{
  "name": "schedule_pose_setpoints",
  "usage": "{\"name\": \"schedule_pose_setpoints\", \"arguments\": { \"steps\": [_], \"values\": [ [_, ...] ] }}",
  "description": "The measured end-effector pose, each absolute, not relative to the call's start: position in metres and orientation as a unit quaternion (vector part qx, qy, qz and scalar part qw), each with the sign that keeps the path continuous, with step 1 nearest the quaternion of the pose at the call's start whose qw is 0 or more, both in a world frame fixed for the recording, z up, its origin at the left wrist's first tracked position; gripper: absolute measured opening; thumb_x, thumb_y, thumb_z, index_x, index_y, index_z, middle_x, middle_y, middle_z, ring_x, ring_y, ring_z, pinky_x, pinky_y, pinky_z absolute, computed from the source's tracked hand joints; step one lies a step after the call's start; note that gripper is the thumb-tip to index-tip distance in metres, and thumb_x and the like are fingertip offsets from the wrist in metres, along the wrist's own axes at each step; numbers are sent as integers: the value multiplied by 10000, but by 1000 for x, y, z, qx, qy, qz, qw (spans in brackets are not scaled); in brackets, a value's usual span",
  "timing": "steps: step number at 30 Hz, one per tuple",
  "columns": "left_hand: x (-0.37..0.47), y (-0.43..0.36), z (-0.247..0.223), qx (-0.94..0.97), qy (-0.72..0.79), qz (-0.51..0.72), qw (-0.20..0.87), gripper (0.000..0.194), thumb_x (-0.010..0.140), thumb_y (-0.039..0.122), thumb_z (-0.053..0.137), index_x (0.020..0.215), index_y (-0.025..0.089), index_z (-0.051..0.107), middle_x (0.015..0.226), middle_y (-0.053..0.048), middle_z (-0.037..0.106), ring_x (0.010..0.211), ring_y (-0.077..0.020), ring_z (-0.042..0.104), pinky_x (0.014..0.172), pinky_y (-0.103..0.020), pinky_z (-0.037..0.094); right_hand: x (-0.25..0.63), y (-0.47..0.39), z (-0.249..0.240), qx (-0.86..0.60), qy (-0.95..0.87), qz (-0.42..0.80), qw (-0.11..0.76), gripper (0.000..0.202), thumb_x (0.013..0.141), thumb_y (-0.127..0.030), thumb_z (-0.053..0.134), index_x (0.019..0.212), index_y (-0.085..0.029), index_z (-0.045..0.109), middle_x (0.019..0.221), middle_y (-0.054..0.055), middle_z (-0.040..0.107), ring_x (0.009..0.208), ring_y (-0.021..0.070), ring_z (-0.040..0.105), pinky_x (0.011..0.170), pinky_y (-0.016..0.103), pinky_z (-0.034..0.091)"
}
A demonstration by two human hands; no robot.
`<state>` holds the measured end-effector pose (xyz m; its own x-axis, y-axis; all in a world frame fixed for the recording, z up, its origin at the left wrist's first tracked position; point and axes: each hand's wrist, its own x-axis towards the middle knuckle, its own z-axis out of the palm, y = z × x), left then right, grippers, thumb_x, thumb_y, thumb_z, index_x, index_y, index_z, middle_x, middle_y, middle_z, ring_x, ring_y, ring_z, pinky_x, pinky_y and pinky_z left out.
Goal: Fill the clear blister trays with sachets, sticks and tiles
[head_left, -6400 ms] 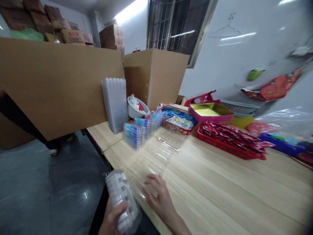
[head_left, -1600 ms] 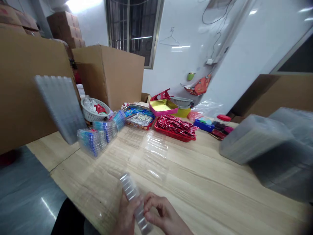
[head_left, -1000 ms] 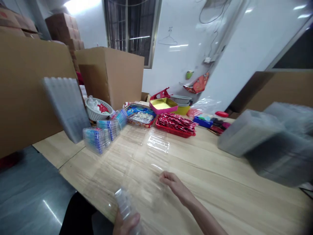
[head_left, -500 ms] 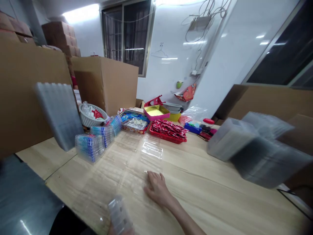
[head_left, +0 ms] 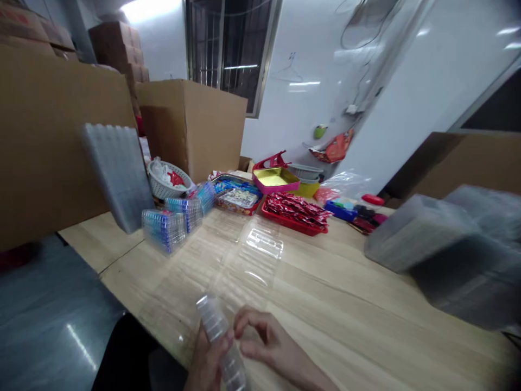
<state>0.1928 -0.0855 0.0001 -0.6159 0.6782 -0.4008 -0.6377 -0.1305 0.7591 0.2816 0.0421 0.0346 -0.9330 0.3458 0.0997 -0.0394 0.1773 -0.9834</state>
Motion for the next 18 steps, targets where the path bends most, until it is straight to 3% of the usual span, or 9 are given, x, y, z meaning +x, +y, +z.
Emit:
{"name": "schedule_pose_setpoints", "arguments": {
  "steps": [4, 8, 12, 18],
  "values": [
    [198, -95, 8, 42, 502, 745, 438, 496, 527, 437, 817, 885, 178, 592, 663, 8, 580, 654, -164, 560, 630, -283, 440, 297, 1, 41, -120, -660, 729, 132, 363, 715, -543, 695, 721, -180, 674, 809, 30, 581, 814, 178, 560, 775, 302, 413],
    [203, -117, 11, 59, 487, 740, 461, 501, 520, 411, 816, 897, 176, 586, 659, 5, 567, 636, -164, 550, 594, -273, 426, 307, -19, 32, -140, -658, 728, 131, 361, 785, -533, 627, 715, -181, 666, 804, 30, 550, 784, 164, 534, 753, 300, 404],
    [207, -135, 17, 60, 480, 728, 486, 468, 543, 408, 806, 873, 155, 590, 671, -10, 572, 647, -171, 570, 597, -274, 435, 311, -38, 27, -104, -654, 733, 157, 387, 745, -575, 646, 773, -189, 676, 827, 38, 560, 796, 176, 543, 754, 311, 413],
    [213, -161, 26, 37, 482, 727, 488, 575, 519, 408, 824, 983, 178, 572, 715, -15, 600, 679, -184, 589, 613, -278, 452, 316, -64, 23, -112, -664, 725, 145, 413, 790, -572, 592, 677, -176, 609, 764, 27, 546, 740, 159, 522, 728, 298, 403]
  ]
}}
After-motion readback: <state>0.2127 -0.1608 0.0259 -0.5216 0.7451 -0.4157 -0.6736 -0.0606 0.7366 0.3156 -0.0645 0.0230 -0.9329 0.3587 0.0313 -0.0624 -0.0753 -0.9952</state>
